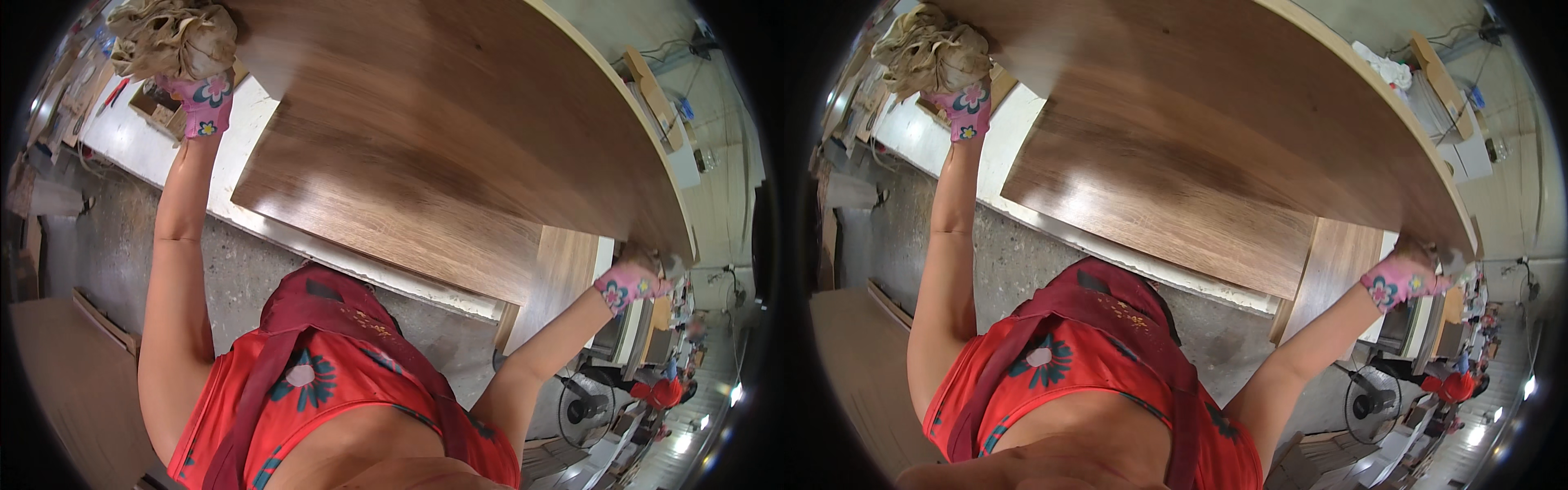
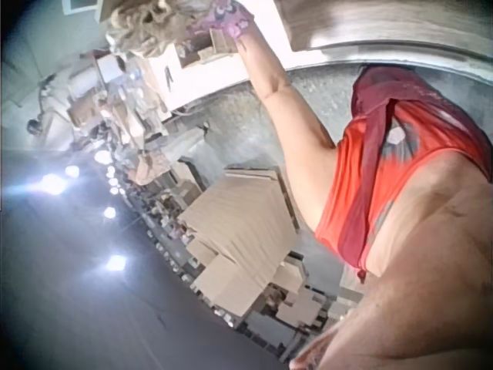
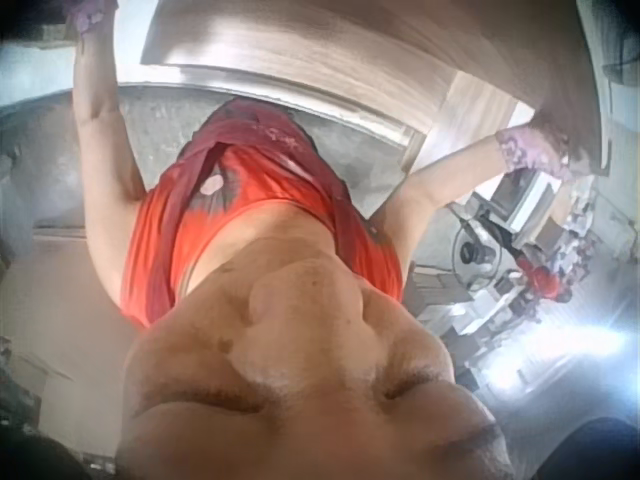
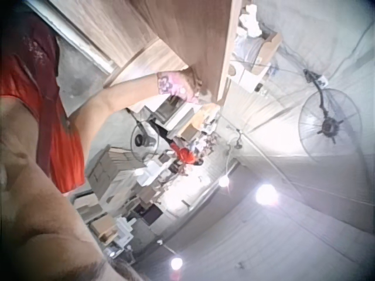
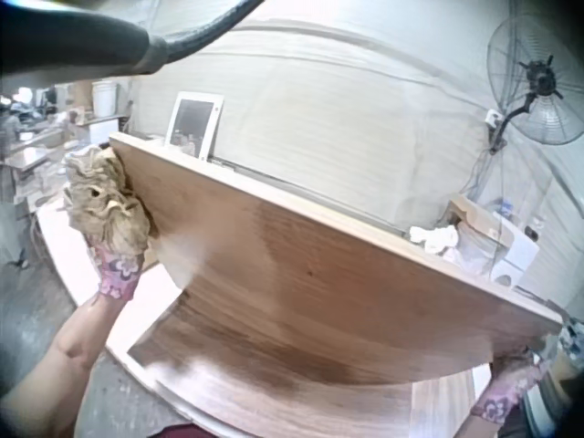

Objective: The person wipes down wood panels using a cloth and a block, handling the panels individually and stacking them to the side.

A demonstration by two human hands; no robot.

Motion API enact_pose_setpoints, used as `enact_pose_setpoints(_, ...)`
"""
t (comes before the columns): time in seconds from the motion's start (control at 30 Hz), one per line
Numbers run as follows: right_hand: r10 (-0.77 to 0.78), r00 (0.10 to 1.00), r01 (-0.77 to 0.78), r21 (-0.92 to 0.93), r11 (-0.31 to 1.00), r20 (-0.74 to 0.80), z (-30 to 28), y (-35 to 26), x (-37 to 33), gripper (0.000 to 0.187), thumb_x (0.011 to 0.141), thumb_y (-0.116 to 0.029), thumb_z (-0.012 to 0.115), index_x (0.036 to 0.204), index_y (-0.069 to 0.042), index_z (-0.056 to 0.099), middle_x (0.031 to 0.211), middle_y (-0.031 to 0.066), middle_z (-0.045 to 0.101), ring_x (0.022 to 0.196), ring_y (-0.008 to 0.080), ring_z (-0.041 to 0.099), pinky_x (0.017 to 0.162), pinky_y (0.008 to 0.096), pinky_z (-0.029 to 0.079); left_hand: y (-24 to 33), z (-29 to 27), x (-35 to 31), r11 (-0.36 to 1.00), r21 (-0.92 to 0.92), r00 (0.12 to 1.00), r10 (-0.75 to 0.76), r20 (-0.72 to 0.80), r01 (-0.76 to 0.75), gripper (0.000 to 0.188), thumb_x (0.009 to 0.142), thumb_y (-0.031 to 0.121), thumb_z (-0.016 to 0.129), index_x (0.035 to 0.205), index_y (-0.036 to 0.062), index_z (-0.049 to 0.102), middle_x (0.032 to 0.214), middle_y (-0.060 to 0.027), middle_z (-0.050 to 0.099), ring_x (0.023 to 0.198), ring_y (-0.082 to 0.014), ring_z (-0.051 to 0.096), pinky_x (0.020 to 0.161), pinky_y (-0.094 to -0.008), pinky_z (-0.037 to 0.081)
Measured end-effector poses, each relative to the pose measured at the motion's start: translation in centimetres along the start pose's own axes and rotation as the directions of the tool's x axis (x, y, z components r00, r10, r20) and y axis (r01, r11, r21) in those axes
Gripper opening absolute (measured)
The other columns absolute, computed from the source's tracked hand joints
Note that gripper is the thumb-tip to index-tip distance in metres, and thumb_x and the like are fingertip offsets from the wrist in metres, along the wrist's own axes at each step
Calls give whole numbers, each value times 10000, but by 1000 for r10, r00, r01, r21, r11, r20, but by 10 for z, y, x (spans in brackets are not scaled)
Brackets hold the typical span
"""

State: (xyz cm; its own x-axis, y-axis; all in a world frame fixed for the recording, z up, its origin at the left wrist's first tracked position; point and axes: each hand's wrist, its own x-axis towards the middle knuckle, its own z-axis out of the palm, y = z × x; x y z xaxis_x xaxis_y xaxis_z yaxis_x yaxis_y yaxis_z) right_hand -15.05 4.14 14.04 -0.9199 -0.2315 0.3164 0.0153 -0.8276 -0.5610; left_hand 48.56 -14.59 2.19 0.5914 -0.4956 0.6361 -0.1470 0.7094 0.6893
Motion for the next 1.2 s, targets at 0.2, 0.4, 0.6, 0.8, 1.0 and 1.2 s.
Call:
enact_pose_setpoints(0.2,101,837,-85,-55,995,538,-55,-24,-20,534,789,-274,570,1190,64,469,1010,134,542,768,149,535,709,249,478,9,-66,-30,991,97,972,-116,205,98,606,908,465,421,1359,66,350,1355,-100,427,1225,-254,425,1038,-374,341)
enact_pose_setpoints(0.4,416,680,-549,43,835,604,-77,-9,-85,435,861,-237,530,1197,26,444,1015,164,573,753,196,592,636,243,530,2,-162,-98,909,397,850,-305,430,126,544,947,384,404,1372,57,318,1353,-118,426,1213,-249,442,1016,-357,375)
enact_pose_setpoints(0.6,119,910,228,-718,658,398,-161,33,-89,587,871,-415,490,1282,-5,402,1120,154,560,930,248,592,709,291,532,4,-221,-147,781,623,764,-424,487,36,450,960,259,406,1347,36,350,1301,-136,466,1132,-245,506,948,-358,438)
enact_pose_setpoints(0.8,153,964,40,-690,723,217,-138,40,-104,608,920,-443,427,1299,31,388,1216,187,513,988,298,594,759,347,537,52,-169,-127,622,760,674,-645,360,188,346,846,100,586,1181,20,556,1143,-99,599,1015,-182,586,913,-286,446)
enact_pose_setpoints(1.0,324,902,-73,-639,766,286,-146,24,-76,565,920,-362,465,1319,26,372,1270,181,474,1091,327,551,849,385,513,80,-156,-132,771,541,843,-502,192,336,376,773,0,639,1142,24,573,1050,-51,636,958,-131,596,849,-266,479)
enact_pose_setpoints(1.2,463,851,-214,-642,736,247,-107,35,-105,529,912,-353,453,1315,-19,380,1274,176,461,1152,310,498,921,426,465,74,-241,-83,879,427,973,-231,-8,212,334,870,64,592,1191,18,515,1122,-68,580,938,-179,604,789,-310,520)
